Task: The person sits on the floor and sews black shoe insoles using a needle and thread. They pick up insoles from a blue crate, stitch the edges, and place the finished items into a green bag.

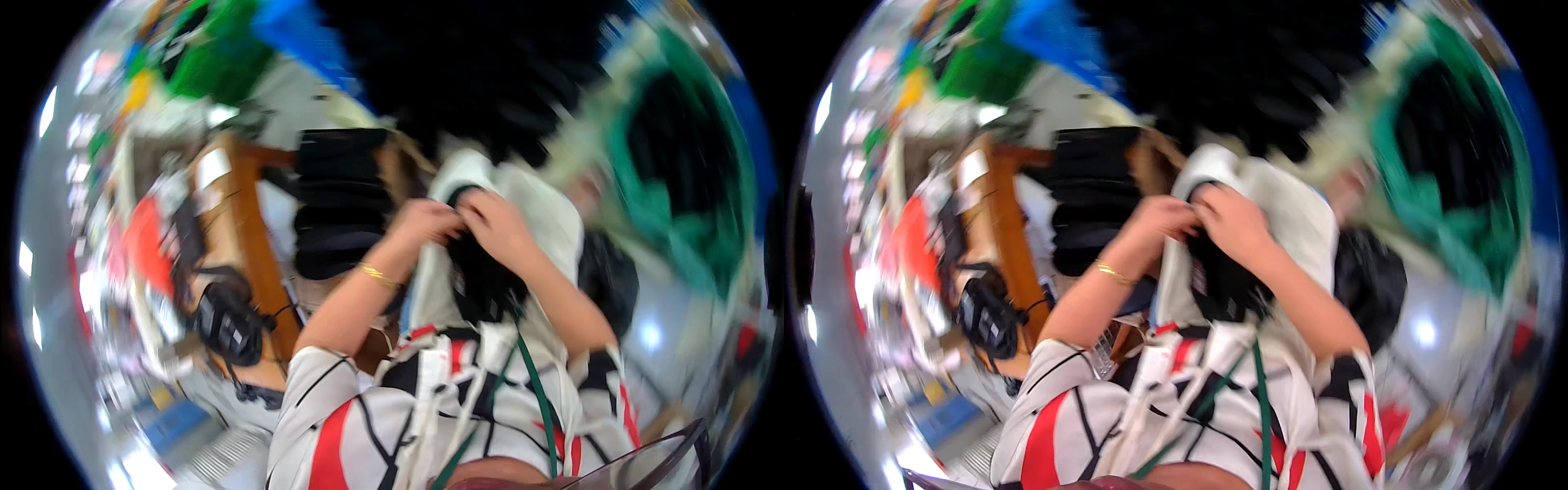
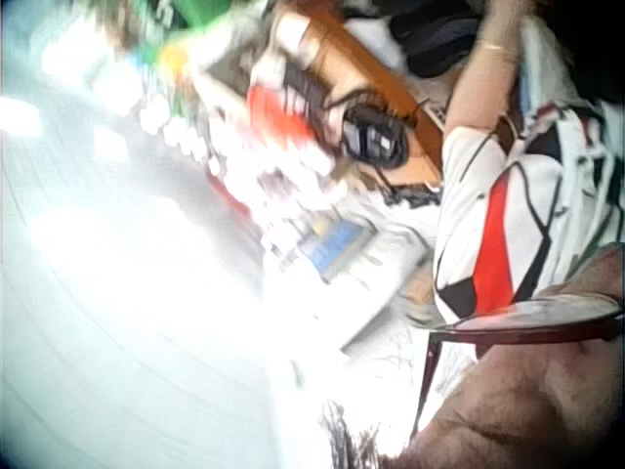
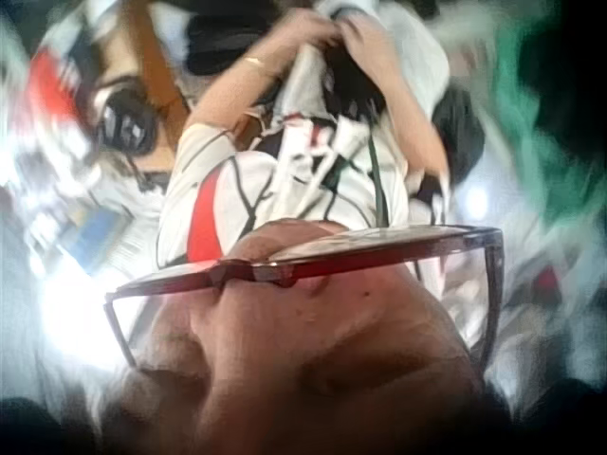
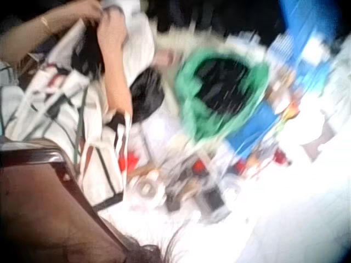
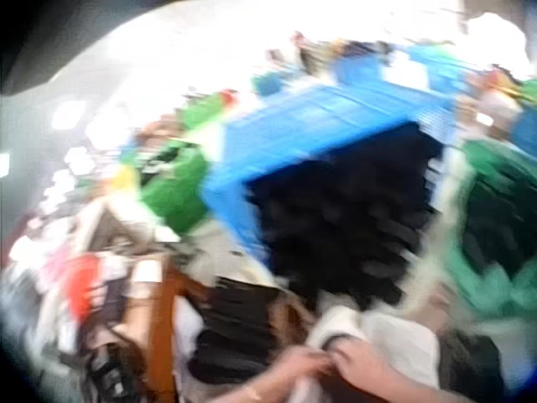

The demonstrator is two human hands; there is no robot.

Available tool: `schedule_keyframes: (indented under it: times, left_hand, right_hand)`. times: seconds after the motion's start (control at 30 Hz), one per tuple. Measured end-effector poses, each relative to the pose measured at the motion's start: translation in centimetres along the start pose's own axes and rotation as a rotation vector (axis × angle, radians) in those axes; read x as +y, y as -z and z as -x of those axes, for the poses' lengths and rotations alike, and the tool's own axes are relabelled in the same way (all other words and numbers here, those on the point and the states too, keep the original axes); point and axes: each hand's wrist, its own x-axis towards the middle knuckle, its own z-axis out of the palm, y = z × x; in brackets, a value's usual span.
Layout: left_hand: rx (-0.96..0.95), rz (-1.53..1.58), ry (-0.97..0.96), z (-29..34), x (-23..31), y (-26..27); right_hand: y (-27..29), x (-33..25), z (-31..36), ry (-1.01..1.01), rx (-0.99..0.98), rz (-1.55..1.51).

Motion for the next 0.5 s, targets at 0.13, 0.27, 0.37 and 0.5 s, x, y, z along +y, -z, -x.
schedule_keyframes:
  times: [0.13,0.27,0.37,0.5]
  left_hand:
    - [-0.069,0.006,0.061,-1.7,-2.5,-1.6]
    - [0.033,-0.116,-0.037,-0.7,-0.6,-1.8]
    - [0.138,-0.172,-0.109,0.1,-1.2,-1.9]
    - [0.251,-0.343,-0.267,0.2,-1.5,-2.3]
  right_hand:
    - [-1.9,2.1,0.9,0.098,0.156,0.137]
    - [-0.2,0.3,-2.7,-0.151,0.253,-0.417]
    - [0.4,0.0,-1.8,-0.452,-0.146,-0.934]
    - [3.7,6.4,2.1,-0.527,0.013,-0.975]
